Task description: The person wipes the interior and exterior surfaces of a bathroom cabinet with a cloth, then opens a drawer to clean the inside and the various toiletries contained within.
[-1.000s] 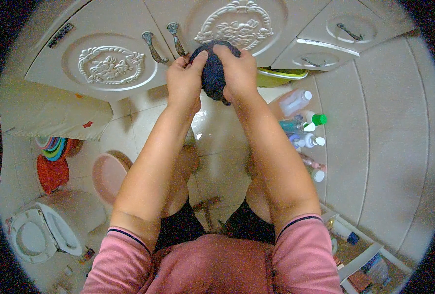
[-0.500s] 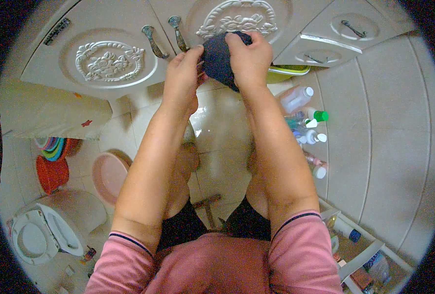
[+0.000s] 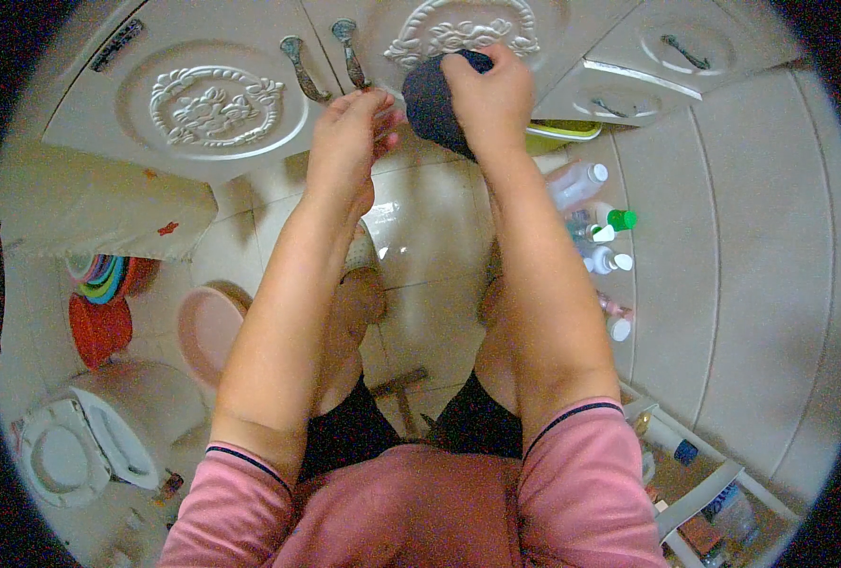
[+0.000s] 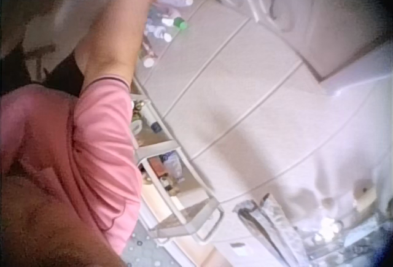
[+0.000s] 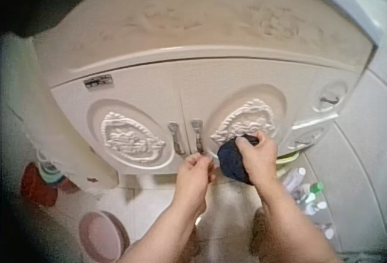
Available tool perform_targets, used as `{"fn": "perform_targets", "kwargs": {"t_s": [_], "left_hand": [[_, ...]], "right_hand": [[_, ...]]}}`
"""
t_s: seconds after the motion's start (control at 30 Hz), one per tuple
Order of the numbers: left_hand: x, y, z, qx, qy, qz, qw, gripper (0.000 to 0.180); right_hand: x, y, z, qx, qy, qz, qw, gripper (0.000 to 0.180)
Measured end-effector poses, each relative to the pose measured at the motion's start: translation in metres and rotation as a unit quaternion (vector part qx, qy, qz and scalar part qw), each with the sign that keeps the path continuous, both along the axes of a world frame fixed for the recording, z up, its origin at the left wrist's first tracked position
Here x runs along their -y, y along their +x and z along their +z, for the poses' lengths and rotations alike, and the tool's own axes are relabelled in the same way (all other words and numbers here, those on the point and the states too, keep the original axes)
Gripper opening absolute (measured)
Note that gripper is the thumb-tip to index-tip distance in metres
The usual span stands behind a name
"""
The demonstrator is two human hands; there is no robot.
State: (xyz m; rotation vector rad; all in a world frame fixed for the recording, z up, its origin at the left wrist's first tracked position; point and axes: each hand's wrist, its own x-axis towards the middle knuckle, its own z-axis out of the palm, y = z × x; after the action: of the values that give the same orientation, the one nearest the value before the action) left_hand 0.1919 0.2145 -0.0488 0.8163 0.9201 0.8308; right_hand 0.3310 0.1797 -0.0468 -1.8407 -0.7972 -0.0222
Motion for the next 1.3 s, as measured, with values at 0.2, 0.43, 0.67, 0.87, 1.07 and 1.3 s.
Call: {"fn": "perform_targets", "kwargs": {"t_s": [0.2, 0.43, 0.67, 0.87, 1.07, 1.3], "left_hand": [[-0.003, 0.000, -0.004, -0.036, 0.036, -0.021, 0.999, 0.023], [-0.003, -0.006, -0.006, -0.072, 0.037, -0.009, 0.997, 0.031], [-0.002, -0.005, 0.002, -0.029, 0.032, -0.006, 0.999, 0.036], [-0.004, -0.012, 0.000, -0.063, 0.037, -0.035, 0.997, 0.036], [-0.003, -0.013, 0.008, -0.052, 0.025, -0.039, 0.998, 0.033], [-0.003, -0.014, 0.005, -0.026, 0.010, -0.029, 0.999, 0.032]], "right_hand": [[0.000, 0.002, -0.004, -0.203, 0.053, 0.070, 0.975, 0.025], [0.006, -0.009, 0.016, 0.245, -0.116, 0.001, 0.963, 0.029], [-0.003, -0.001, -0.010, -0.086, -0.019, 0.045, 0.995, 0.030], [-0.005, -0.004, -0.004, -0.135, -0.005, 0.045, 0.990, 0.026], [0.002, -0.009, 0.005, 0.172, -0.059, -0.023, 0.983, 0.024], [-0.001, -0.009, -0.011, -0.408, 0.117, 0.108, 0.899, 0.034]]}}
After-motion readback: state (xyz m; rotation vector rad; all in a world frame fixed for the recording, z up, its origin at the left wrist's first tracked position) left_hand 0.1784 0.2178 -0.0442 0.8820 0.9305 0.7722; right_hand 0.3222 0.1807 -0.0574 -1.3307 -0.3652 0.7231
